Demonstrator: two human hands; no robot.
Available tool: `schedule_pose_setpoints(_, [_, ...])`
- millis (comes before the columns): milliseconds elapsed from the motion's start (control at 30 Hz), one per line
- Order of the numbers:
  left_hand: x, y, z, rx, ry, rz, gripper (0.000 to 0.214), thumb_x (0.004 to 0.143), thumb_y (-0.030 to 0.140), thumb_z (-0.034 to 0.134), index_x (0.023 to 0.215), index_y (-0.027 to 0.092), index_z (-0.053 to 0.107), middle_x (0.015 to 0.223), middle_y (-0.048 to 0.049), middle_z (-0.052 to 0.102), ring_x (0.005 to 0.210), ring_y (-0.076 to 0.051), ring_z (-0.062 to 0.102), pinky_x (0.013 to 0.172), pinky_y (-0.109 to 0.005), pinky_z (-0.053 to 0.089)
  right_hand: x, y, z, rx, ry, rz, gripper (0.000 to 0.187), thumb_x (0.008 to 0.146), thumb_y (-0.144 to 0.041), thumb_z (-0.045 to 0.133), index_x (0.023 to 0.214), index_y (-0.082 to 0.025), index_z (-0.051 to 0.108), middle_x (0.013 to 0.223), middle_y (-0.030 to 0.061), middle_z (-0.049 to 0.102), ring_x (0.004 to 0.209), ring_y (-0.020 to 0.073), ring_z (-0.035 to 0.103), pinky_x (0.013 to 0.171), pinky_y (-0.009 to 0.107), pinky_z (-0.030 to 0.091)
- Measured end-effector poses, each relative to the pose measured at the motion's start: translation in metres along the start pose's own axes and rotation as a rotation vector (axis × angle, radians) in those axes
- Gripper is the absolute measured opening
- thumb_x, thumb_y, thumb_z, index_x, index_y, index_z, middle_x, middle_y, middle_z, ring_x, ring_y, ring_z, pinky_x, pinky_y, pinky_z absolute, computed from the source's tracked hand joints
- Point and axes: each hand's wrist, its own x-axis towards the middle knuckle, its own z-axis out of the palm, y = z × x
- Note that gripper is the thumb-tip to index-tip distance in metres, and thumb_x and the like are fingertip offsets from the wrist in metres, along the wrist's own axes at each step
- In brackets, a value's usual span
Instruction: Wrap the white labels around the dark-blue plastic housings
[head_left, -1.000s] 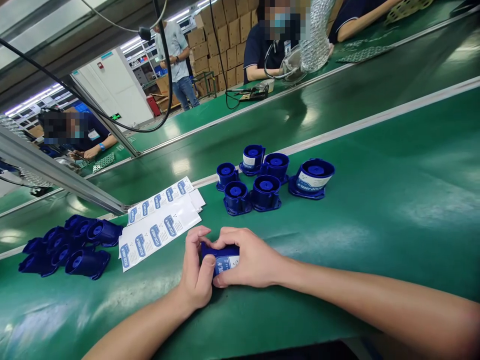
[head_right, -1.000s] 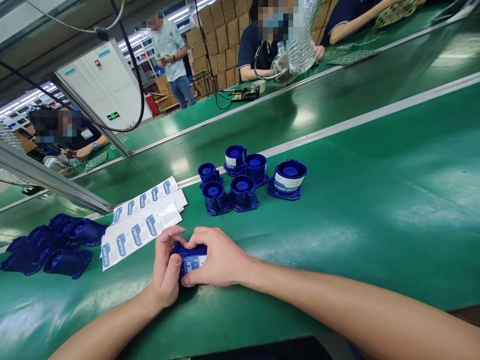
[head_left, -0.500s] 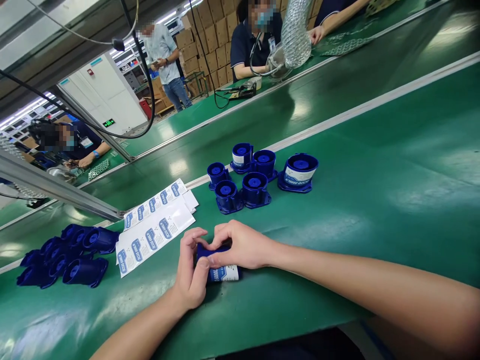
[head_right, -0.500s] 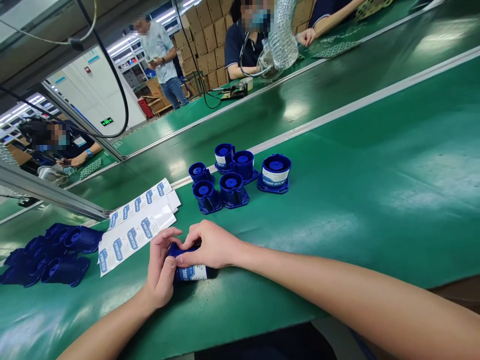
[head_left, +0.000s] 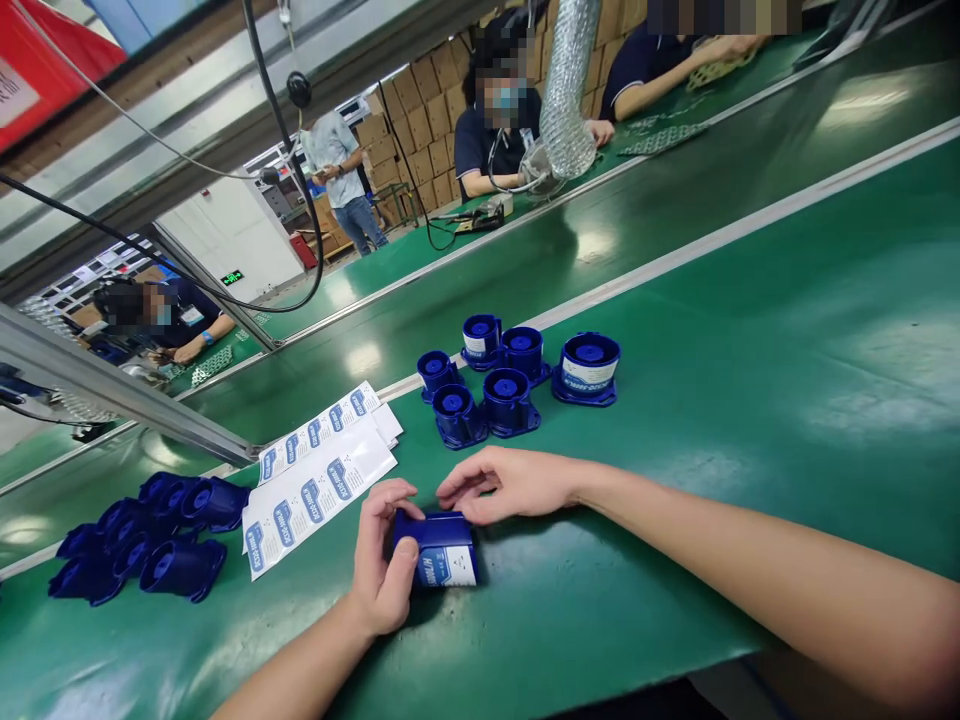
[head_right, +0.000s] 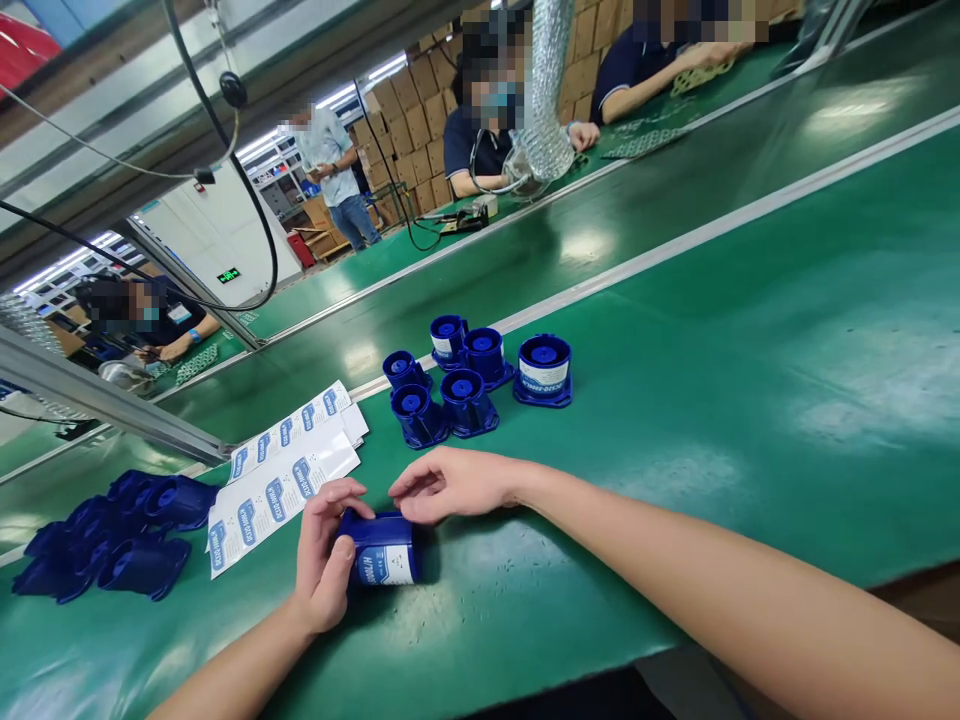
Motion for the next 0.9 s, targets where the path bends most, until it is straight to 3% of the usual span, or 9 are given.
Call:
schedule_pose_setpoints(67, [0.001, -0.001, -0.001, -0.047, 0.035, 0.06, 0.037, 0.107, 0.044, 0.049, 0.138, 0.024, 0.053, 0.128, -0.0125, 0.054, 0.094, -0.023, 0.062, 0.088, -0.043, 0.051, 0.005, 0.001, 0.005, 0.129, -0.025, 0.006, 0.069, 0.083, -0.07, 0.077, 0.122, -0.013, 0.076, 0.116, 0.0134, 0.076, 0.105, 0.0237, 0.073, 0.077, 0.03, 0.065])
schedule_pose_setpoints(133, [0.001, -0.001, -0.001, -0.083, 0.08, 0.097, 0.039, 0.106, 0.049, 0.049, 0.136, 0.025, 0.055, 0.127, -0.0121, 0.055, 0.097, -0.024, 0.063, 0.09, -0.043, 0.053, 0.01, 0.002, 0.015, 0.224, -0.082, 0.036, 0.068, 0.086, -0.075, 0.071, 0.113, -0.013, 0.079, 0.1, 0.0108, 0.077, 0.089, 0.0201, 0.074, 0.067, 0.027, 0.063])
schedule_pose_setpoints(233, [0.002, -0.002, 0.002, -0.139, 0.207, 0.005, 0.047, 0.106, 0.059, 0.044, 0.135, 0.025, 0.057, 0.133, -0.0121, 0.055, 0.118, -0.029, 0.06, 0.106, -0.046, 0.049, 0.013, 0.003, 0.028, 0.39, -0.1, 0.071, 0.051, 0.085, -0.059, 0.081, 0.113, -0.016, 0.079, 0.091, 0.0059, 0.077, 0.076, 0.0159, 0.072, 0.064, 0.024, 0.061])
schedule_pose_setpoints(333, [0.002, -0.006, 0.004, -0.24, 0.313, -0.179, 0.058, 0.104, 0.07, 0.038, 0.137, 0.025, 0.054, 0.14, -0.012, 0.056, 0.132, -0.031, 0.054, 0.117, -0.049, 0.043, 0.017, 0.009, 0.031, 0.606, -0.066, 0.047, 0.055, 0.08, -0.041, 0.088, 0.129, -0.022, 0.073, 0.109, 0.0075, 0.078, 0.087, 0.0181, 0.075, 0.071, 0.027, 0.061])
schedule_pose_setpoints(467, [-0.004, -0.011, 0.006, -0.256, 0.311, -0.349, 0.066, 0.102, 0.072, 0.043, 0.147, 0.025, 0.044, 0.146, -0.0147, 0.056, 0.135, -0.033, 0.054, 0.121, -0.055, 0.041, 0.022, 0.016, 0.031, 0.697, -0.126, 0.007, 0.065, 0.076, -0.029, 0.092, 0.137, -0.023, 0.069, 0.117, 0.0105, 0.078, 0.103, 0.0243, 0.076, 0.085, 0.038, 0.061])
schedule_pose_setpoints(600, [-0.01, -0.011, 0.01, -0.225, 0.281, -0.344, 0.072, 0.102, 0.072, 0.043, 0.156, 0.026, 0.035, 0.16, -0.0165, 0.046, 0.147, -0.034, 0.046, 0.129, -0.056, 0.031, 0.023, 0.02, 0.035, 0.693, -0.16, -0.058, 0.056, 0.086, -0.041, 0.087, 0.136, -0.022, 0.069, 0.12, 0.0122, 0.077, 0.104, 0.0239, 0.075, 0.091, 0.042, 0.059])
schedule_pose_setpoints(767, [-0.011, -0.01, 0.01, -0.422, 0.176, -0.355, 0.066, 0.106, 0.069, 0.035, 0.164, 0.041, 0.023, 0.173, -0.009, 0.03, 0.157, -0.033, 0.037, 0.13, -0.059, 0.029, 0.021, 0.021, 0.038, 0.688, -0.17, -0.157, 0.069, 0.076, -0.041, 0.095, 0.137, -0.026, 0.067, 0.13, 0.0118, 0.074, 0.119, 0.028, 0.071, 0.104, 0.043, 0.051])
schedule_pose_setpoints(900, [-0.013, -0.007, 0.01, -0.485, 0.076, -0.368, 0.06, 0.109, 0.059, 0.037, 0.165, 0.042, 0.024, 0.177, -0.004, 0.021, 0.164, -0.031, 0.02, 0.136, -0.059, 0.011, 0.019, 0.02, 0.038, 0.696, -0.204, -0.18, 0.07, 0.076, -0.045, 0.094, 0.138, -0.025, 0.066, 0.132, 0.013, 0.074, 0.127, 0.0305, 0.068, 0.111, 0.046, 0.046])
